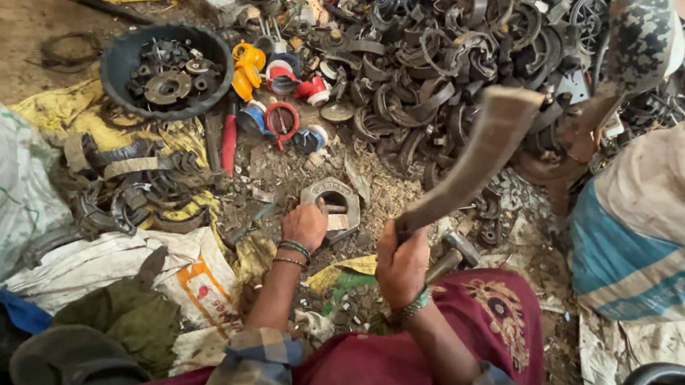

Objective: The person sits on the floor and repeatedly strikes a metal part placed on a hexagonal anvil with a hammer. The person holds the part with one hand and swings the hammer with the other to break the metal into smaller pieces.

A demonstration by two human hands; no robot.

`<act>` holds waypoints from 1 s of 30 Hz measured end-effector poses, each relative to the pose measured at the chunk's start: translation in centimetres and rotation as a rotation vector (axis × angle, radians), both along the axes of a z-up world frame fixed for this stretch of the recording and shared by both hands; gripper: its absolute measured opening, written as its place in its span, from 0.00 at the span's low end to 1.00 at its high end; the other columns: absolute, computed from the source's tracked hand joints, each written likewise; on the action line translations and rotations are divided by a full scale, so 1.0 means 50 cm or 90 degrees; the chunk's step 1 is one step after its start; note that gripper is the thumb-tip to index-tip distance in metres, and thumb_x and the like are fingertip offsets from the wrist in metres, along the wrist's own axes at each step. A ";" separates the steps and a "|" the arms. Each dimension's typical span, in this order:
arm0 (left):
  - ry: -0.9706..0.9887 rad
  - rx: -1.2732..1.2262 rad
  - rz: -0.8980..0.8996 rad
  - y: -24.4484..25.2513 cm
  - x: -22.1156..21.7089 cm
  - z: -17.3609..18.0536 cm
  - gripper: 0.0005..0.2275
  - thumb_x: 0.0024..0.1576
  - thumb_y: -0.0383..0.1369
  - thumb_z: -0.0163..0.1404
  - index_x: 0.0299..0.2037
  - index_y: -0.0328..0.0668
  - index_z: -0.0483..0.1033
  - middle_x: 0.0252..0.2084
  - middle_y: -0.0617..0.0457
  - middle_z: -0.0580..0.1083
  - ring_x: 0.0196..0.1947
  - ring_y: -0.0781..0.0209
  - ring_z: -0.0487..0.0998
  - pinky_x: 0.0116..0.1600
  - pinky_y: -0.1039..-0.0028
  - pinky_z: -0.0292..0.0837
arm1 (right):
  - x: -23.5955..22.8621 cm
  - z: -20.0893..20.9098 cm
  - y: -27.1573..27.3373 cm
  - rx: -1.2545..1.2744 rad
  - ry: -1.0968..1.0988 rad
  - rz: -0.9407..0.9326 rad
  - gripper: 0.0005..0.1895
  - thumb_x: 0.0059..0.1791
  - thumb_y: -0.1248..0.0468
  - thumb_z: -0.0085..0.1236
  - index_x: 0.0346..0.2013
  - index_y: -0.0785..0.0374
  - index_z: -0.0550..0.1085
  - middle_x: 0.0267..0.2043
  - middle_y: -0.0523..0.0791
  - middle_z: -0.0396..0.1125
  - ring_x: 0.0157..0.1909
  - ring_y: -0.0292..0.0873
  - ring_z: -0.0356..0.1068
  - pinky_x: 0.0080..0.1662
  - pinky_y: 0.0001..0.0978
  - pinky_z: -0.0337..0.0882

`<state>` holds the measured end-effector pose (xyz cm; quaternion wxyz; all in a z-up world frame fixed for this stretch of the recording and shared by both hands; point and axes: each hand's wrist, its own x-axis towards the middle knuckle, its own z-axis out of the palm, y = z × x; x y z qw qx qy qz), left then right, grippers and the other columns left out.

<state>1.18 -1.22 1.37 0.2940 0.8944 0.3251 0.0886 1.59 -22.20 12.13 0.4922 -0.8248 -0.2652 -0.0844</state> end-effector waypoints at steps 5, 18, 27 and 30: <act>0.054 -0.123 0.033 0.013 -0.032 0.005 0.28 0.66 0.49 0.36 0.31 0.31 0.81 0.35 0.32 0.79 0.36 0.31 0.82 0.44 0.46 0.77 | 0.002 -0.143 0.008 -0.478 0.115 0.116 0.18 0.56 0.55 0.45 0.49 0.68 0.64 0.32 0.60 0.71 0.30 0.62 0.72 0.33 0.57 0.71; 0.005 -0.082 0.041 0.049 -0.012 -0.128 0.24 0.62 0.50 0.44 0.33 0.34 0.83 0.39 0.31 0.78 0.42 0.30 0.79 0.48 0.47 0.75 | 0.031 -0.082 0.003 -0.230 0.181 0.014 0.17 0.54 0.58 0.48 0.52 0.67 0.63 0.27 0.56 0.69 0.26 0.60 0.70 0.29 0.57 0.70; 0.031 -0.125 0.083 0.000 -0.006 -0.118 0.31 0.68 0.51 0.33 0.33 0.31 0.82 0.40 0.31 0.79 0.42 0.28 0.80 0.50 0.43 0.74 | 0.001 -0.174 -0.047 -0.464 -0.058 -0.052 0.17 0.55 0.51 0.50 0.51 0.58 0.68 0.27 0.56 0.70 0.25 0.60 0.71 0.28 0.57 0.69; 0.022 -0.157 0.188 0.018 -0.009 -0.104 0.31 0.64 0.55 0.35 0.34 0.33 0.82 0.39 0.29 0.78 0.43 0.26 0.78 0.50 0.43 0.73 | -0.001 -0.093 -0.033 -0.238 -0.057 -0.075 0.18 0.56 0.52 0.50 0.49 0.64 0.67 0.27 0.56 0.70 0.25 0.59 0.70 0.28 0.53 0.68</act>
